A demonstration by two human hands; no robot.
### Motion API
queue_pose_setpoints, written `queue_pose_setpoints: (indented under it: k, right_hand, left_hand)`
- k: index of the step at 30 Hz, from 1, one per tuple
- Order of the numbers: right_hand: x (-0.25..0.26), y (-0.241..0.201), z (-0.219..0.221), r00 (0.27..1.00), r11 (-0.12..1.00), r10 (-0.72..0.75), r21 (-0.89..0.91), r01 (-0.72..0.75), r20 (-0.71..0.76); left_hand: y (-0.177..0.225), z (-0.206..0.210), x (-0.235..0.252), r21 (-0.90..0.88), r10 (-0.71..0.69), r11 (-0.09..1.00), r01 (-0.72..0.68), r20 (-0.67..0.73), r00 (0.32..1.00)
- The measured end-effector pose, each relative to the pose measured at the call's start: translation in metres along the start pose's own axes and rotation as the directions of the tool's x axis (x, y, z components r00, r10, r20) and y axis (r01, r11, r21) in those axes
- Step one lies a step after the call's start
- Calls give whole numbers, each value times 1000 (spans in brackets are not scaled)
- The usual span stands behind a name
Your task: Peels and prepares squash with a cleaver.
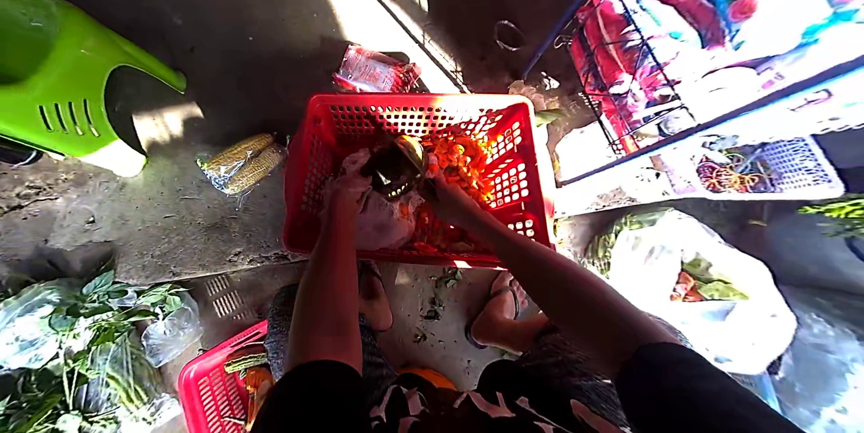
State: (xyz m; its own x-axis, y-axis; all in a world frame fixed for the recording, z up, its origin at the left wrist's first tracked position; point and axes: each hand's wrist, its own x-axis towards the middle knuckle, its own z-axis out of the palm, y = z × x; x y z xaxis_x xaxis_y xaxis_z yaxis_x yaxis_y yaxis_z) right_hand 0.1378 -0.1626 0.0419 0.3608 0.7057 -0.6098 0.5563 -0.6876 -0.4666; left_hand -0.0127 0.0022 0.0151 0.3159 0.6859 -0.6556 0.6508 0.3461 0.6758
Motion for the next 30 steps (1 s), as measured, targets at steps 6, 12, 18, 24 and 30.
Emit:
queue_pose_setpoints:
  k: [6,12,18,24,30]
  right_hand:
    - [-32,-38,-7,998,993,17,-119,-24,-59]
    - [-25,-40,-7,999,989,44,-140,-45,-9]
    - [-100,-105,-50,584,860,-473,-201,469,-659]
    - [1,-13,43,991,997,18,-72,-28,-131]
    - [20,-16,40,981,971,180,-171,-167,65]
  left_hand:
    - [-4,-2,5,254,2,967,13,-61,998]
    - [1,-6,0,267,-57,960,79,-87,995]
    - [11,-11,-4,533,-34,845,36,-13,999]
    - [1,-11,0,520,-39,853,49,-30,999]
    - [22,-15,0,628,307,764,-149,-150,940]
